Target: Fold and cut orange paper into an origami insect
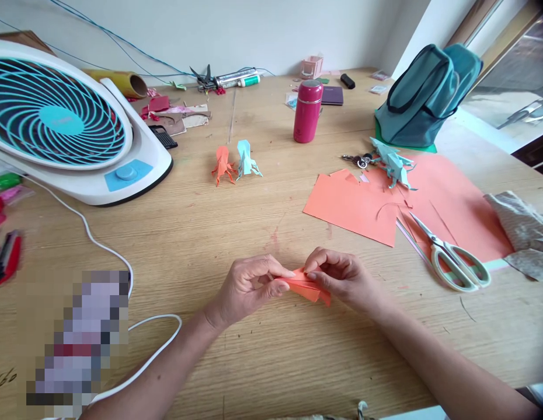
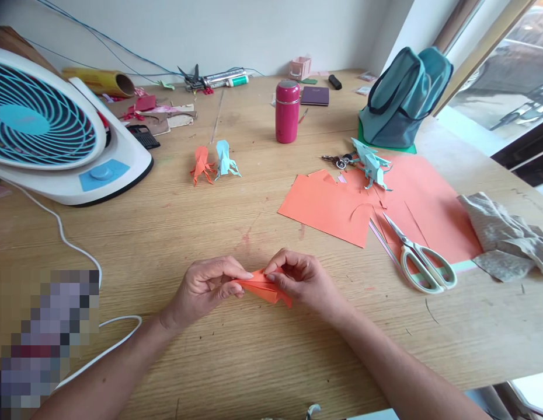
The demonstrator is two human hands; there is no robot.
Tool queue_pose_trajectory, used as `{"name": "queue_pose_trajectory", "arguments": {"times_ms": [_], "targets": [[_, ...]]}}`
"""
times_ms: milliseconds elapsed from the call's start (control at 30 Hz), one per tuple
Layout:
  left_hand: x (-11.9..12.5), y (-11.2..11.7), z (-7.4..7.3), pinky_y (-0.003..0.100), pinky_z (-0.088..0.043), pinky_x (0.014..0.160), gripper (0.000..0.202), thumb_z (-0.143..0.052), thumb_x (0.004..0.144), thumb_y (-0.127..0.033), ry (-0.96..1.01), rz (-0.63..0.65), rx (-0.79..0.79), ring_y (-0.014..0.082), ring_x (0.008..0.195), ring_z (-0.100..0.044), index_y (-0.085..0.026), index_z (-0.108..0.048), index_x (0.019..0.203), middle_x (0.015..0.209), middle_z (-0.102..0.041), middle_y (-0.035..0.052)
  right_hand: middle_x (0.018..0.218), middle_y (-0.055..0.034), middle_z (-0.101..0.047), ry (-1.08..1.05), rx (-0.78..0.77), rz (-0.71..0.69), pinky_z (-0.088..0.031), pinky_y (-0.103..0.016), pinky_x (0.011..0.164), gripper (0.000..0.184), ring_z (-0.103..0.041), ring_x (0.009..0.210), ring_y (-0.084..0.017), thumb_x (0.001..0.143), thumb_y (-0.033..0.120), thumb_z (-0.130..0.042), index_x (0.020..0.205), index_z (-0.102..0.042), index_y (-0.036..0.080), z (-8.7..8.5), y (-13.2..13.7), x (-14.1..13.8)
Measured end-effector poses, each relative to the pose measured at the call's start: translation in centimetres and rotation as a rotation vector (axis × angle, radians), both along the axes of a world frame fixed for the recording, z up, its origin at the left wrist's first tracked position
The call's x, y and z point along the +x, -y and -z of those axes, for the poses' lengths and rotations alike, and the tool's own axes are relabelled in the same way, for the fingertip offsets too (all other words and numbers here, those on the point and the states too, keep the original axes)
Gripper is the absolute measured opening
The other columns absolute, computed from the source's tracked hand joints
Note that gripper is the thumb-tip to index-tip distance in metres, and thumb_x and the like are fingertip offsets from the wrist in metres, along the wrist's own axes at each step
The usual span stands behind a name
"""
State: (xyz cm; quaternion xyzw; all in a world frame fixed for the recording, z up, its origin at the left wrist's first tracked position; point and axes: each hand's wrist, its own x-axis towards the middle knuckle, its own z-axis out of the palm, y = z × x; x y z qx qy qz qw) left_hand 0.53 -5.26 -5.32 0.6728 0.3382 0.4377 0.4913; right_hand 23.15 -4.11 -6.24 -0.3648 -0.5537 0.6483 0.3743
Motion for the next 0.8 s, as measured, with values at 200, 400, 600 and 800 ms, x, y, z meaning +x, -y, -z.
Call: {"name": "queue_pose_trajectory", "arguments": {"times_ms": [200,400,600,800], "targets": [[1.0,0.4,0.2,0.017,-0.054,0.053,0.014,-0.067,0.088,-0.025,-0.124,-0.192,-0.221,0.0086,0.056,-0.061,-0.015,-0.071,0.097,0.073,-0.068,0.0012,0.083,-0.0024,-0.060,0.153,0.265,0.045,-0.045,-0.030,0.069,0.010,-0.056,0.076,-0.015,0.096,0.029,-0.061,0.091,-0.065,0.022,0.6,0.2,0.1],[1.1,0.2,0.2,0.019,-0.053,0.051,0.018,-0.068,0.085,-0.029,-0.161,-0.156,-0.277,0.0106,0.060,-0.058,-0.014,-0.076,0.086,0.074,-0.067,0.0032,0.095,-0.0026,-0.063,0.143,0.207,0.126,-0.050,-0.029,0.076,0.014,-0.062,0.086,-0.016,0.094,0.029,-0.064,0.107,-0.059,0.025,1.0,0.7,0.0],[1.2,0.3,-0.3,0.018,-0.044,0.054,0.014,-0.067,0.086,-0.023,-0.256,-0.208,-0.179,0.0079,0.057,-0.054,-0.014,-0.074,0.078,0.067,-0.066,0.0006,0.092,-0.0027,-0.066,0.074,0.107,0.096,-0.050,-0.028,0.072,0.030,-0.064,0.084,-0.016,0.093,0.031,-0.066,0.121,-0.059,0.025,0.7,0.8,-0.3],[1.4,0.5,-0.4,0.018,-0.045,0.056,0.014,-0.065,0.086,-0.021,-0.322,-0.274,-0.085,0.0093,0.060,-0.058,-0.016,-0.071,0.075,0.068,-0.067,-0.0001,0.082,-0.0018,-0.067,0.036,-0.017,0.127,-0.048,-0.026,0.064,0.026,-0.061,0.071,-0.014,0.087,0.041,-0.073,0.101,-0.066,0.020,0.4,0.5,-0.5]]}}
